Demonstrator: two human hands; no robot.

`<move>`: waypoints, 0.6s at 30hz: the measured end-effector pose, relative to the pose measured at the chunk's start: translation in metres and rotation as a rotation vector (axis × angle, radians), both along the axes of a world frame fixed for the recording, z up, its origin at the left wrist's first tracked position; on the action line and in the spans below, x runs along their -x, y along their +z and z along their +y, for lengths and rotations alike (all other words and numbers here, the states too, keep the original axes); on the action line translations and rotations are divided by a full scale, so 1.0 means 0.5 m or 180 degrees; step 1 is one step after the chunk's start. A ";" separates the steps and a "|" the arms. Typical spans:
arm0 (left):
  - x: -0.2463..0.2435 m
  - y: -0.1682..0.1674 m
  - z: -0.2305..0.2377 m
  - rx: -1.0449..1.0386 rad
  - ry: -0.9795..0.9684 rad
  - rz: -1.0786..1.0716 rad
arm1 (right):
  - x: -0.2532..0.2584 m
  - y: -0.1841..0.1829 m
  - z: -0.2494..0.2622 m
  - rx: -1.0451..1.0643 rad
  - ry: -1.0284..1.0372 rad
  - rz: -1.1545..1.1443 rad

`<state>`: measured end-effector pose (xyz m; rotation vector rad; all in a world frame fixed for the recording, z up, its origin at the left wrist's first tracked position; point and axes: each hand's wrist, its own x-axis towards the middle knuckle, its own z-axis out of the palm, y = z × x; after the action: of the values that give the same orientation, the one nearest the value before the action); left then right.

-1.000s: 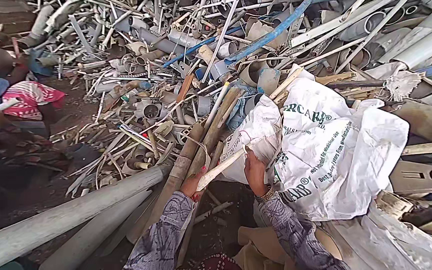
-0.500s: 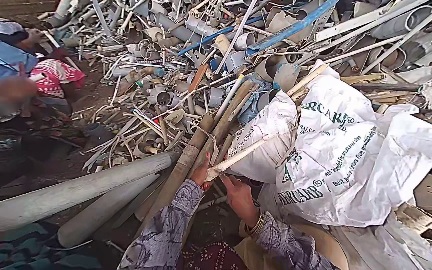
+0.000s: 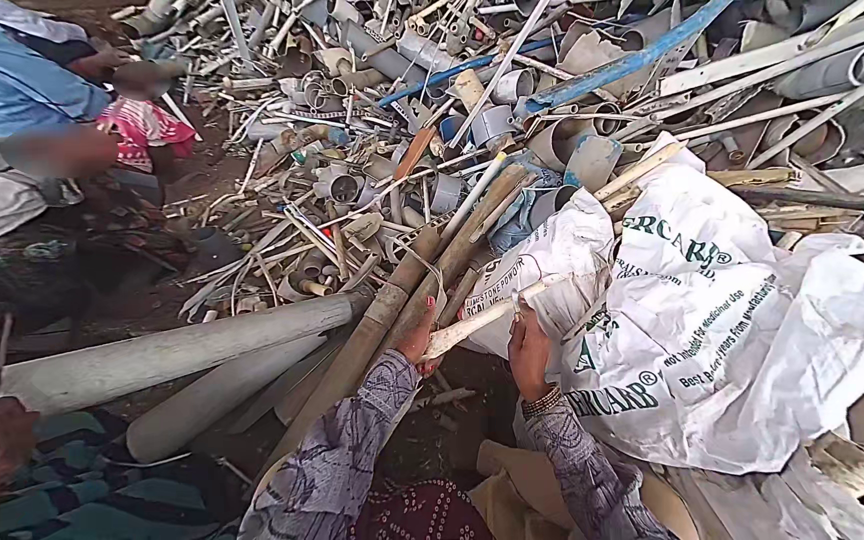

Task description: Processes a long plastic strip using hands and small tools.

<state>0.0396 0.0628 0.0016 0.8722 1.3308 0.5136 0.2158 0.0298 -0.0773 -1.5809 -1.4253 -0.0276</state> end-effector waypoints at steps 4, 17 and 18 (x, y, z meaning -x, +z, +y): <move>-0.011 0.013 -0.001 -0.0142 0.0109 0.0380 | 0.059 -0.013 -0.033 -0.0390 0.0350 -0.0314; -0.011 0.017 0.001 -0.0030 0.0073 0.0546 | 0.088 -0.061 -0.028 -0.1012 0.0593 -0.0824; -0.008 0.013 0.003 -0.0032 0.0061 0.0537 | 0.079 -0.066 -0.015 -0.1090 0.0513 -0.0827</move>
<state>0.0438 0.0642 0.0081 0.9278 1.4924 0.4697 0.1761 0.0224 -0.1105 -1.2095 -1.6448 -0.3743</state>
